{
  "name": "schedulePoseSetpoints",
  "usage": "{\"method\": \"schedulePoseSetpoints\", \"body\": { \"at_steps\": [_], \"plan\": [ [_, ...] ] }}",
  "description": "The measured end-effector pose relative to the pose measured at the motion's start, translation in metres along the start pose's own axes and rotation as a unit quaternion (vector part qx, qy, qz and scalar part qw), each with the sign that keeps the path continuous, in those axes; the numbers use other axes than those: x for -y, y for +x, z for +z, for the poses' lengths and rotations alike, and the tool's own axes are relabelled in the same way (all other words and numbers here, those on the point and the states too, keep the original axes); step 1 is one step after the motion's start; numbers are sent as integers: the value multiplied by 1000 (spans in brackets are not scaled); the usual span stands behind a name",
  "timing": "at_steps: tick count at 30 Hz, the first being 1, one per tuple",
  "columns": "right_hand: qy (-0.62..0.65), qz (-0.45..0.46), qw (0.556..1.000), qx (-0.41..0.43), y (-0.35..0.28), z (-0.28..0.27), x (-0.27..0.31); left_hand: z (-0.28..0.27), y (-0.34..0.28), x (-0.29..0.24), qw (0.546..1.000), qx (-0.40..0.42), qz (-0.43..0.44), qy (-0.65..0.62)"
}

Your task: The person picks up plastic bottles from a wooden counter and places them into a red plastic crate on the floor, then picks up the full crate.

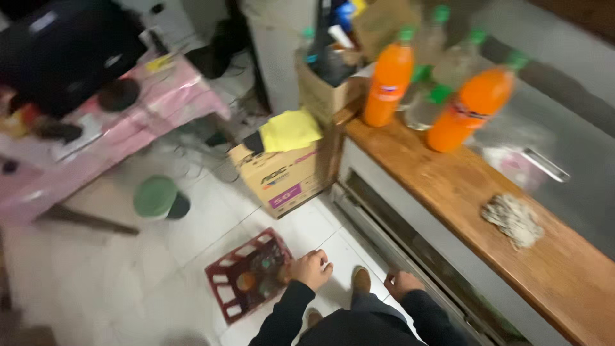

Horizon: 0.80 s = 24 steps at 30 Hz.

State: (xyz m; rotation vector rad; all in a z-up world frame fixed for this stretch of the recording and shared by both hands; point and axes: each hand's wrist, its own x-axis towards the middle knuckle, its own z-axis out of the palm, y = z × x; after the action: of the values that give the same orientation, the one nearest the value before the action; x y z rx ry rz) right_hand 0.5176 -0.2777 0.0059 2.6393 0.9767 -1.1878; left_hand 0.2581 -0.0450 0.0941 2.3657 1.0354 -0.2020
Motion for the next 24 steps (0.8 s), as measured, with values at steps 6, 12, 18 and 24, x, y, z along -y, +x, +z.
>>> {"method": "schedulePoseSetpoints", "body": {
  "at_steps": [6,12,18,24],
  "plan": [
    [98,-28,992,-74,-7,-12,-66,45,67,-65,995,22,92,-7],
    [199,-281,911,-227,-10,-60,-126,22,129,-169,986,7,163,-15],
    [226,-287,852,-374,-18,-124,-172,26,172,-240,972,-15,226,-68],
    [272,-211,856,-387,-6,-148,-196,-51,228,-247,969,-28,193,-149]
  ]
}}
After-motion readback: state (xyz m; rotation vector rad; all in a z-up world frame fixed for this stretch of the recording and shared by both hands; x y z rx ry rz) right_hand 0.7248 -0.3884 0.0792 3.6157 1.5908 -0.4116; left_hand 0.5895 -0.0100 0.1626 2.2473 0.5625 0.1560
